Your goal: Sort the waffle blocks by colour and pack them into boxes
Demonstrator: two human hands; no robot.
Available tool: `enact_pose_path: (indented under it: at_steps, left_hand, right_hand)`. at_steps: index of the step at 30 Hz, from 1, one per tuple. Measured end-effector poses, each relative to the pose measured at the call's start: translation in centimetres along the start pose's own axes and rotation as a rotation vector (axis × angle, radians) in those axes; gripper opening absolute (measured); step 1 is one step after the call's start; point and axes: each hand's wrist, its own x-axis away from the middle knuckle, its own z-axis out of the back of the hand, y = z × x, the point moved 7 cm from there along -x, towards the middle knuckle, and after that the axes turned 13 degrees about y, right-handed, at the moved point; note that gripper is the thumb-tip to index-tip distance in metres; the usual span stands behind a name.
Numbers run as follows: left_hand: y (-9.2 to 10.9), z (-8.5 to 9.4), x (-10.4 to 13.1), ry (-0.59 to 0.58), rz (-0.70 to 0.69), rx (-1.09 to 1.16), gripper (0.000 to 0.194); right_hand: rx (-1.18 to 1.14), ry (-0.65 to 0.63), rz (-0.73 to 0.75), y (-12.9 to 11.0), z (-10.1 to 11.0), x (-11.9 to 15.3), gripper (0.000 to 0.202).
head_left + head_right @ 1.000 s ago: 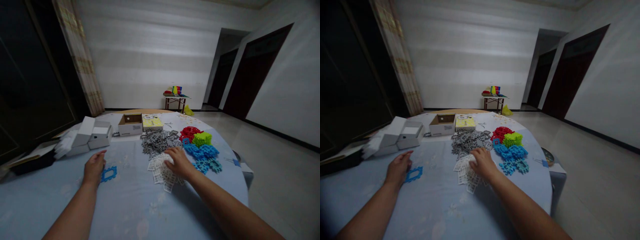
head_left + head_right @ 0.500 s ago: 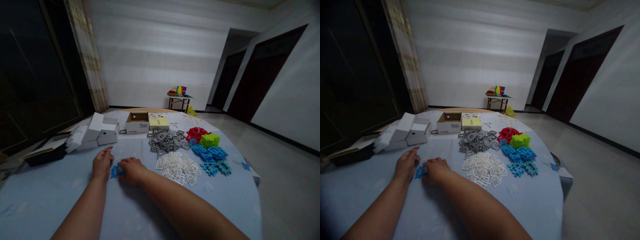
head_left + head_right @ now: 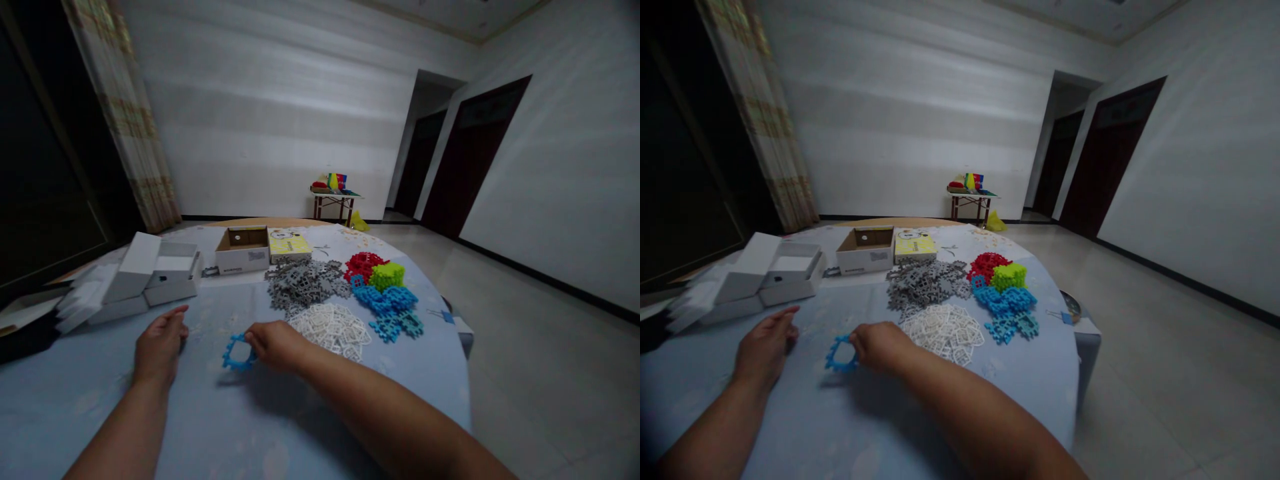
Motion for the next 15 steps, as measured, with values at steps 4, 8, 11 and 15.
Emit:
enact_pose_path:
  at_steps: [4,8,11,15]
  left_hand:
    - [0.6,0.1,0.3,0.006,-0.027,-0.076,0.044]
    - [1.2,0.2,0.8,0.012,-0.059,-0.126,0.042]
    - [1.3,0.2,0.9,0.011,-0.066,-0.142,0.04]
    - [1.7,0.0,1.2,0.026,-0.065,-0.153,0.039]
  right_hand:
    - [0.051,-0.064,-0.041,1.8,0.3,1.8,0.025]
    - [0.099,0.057,0.01,1.6,0.3,2.5,0.043]
    - [0.138,0.048,0.036,1.1,-0.3,2.7,0.06]
    - [0.153,0.005,0.038,1.0,-0.8,2.6,0.057]
